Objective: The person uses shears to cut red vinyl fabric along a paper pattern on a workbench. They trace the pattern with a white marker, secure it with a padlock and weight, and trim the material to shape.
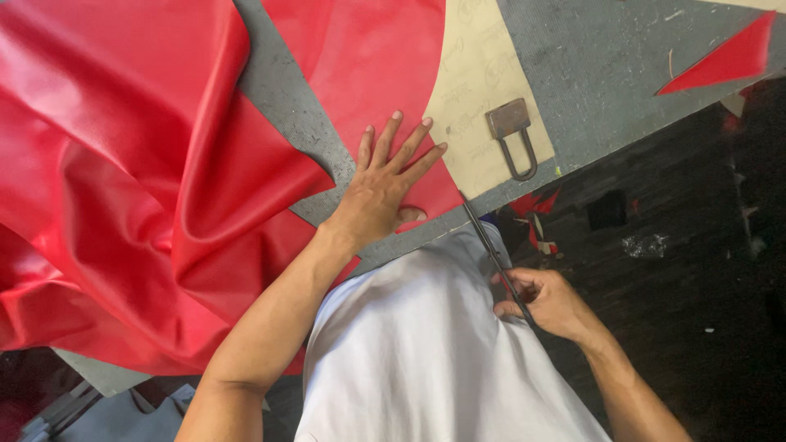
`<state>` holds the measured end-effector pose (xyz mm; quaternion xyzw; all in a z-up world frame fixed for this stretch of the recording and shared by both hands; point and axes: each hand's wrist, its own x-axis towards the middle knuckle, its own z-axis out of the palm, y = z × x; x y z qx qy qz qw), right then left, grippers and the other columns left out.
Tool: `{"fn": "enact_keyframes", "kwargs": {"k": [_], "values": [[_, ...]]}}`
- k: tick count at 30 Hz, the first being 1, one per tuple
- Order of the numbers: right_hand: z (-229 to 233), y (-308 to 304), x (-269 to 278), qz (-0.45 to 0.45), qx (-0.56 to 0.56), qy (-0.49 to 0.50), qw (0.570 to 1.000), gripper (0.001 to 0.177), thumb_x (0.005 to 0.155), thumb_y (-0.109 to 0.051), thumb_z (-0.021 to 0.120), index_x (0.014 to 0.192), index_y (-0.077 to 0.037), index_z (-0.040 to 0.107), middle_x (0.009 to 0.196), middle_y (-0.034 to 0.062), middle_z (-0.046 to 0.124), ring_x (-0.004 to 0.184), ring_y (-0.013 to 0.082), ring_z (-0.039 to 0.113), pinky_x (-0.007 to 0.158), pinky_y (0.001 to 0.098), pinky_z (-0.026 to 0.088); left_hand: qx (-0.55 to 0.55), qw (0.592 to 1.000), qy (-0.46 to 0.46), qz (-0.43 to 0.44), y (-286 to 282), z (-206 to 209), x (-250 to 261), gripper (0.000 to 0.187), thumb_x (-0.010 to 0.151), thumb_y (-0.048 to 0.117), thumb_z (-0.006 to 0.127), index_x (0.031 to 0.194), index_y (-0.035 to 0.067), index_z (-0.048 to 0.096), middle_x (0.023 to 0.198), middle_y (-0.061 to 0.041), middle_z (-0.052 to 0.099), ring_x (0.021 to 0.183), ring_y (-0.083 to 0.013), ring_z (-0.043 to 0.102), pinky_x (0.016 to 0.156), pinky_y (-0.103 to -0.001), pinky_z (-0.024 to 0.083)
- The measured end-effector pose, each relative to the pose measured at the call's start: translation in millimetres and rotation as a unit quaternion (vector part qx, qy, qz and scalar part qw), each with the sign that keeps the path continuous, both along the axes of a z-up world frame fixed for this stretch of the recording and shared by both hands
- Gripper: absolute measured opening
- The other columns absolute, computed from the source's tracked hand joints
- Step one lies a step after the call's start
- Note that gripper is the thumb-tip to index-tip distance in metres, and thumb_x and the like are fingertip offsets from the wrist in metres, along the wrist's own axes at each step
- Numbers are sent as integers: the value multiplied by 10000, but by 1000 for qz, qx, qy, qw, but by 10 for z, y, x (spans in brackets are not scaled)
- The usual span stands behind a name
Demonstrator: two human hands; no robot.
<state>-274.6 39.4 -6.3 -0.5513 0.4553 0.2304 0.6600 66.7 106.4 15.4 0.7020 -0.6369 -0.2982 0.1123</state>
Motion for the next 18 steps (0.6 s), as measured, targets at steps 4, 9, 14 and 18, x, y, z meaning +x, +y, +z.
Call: {"fn": "enact_keyframes", "kwargs": {"k": [4,9,14,18], "values": [[34,38,40,-17,0,-5,1000,532,661,-229,932,1137,-56,771,682,-11,687,614,72,592,555,257,481,8,1000,2,-4,-1,14,8,1128,628,359,903,1590,232,326,1691,-60,144,1555,-395,54,1236,-663,119],[60,49,56,-27,9,-17,999,528,652,-235,933,1121,-51,775,660,-16,686,606,67,599,549,254,479,0,1000,9,-2,-3,19,11,1128,629,373,902,1589,233,327,1689,-61,144,1553,-397,52,1234,-665,114],[58,43,62,-25,4,2,1000,515,654,-218,931,1116,-48,776,676,-19,688,620,70,622,558,255,489,7,1000,7,-4,4,-11,8,1132,627,386,902,1588,232,323,1688,-64,138,1551,-396,48,1231,-666,110],[53,15,79,-46,31,-11,998,507,664,-209,925,1120,-44,775,683,-31,671,635,65,629,564,250,494,7,1000,3,-2,6,-15,15,1139,614,389,902,1587,233,330,1691,-55,133,1556,-386,49,1241,-659,106]]}}
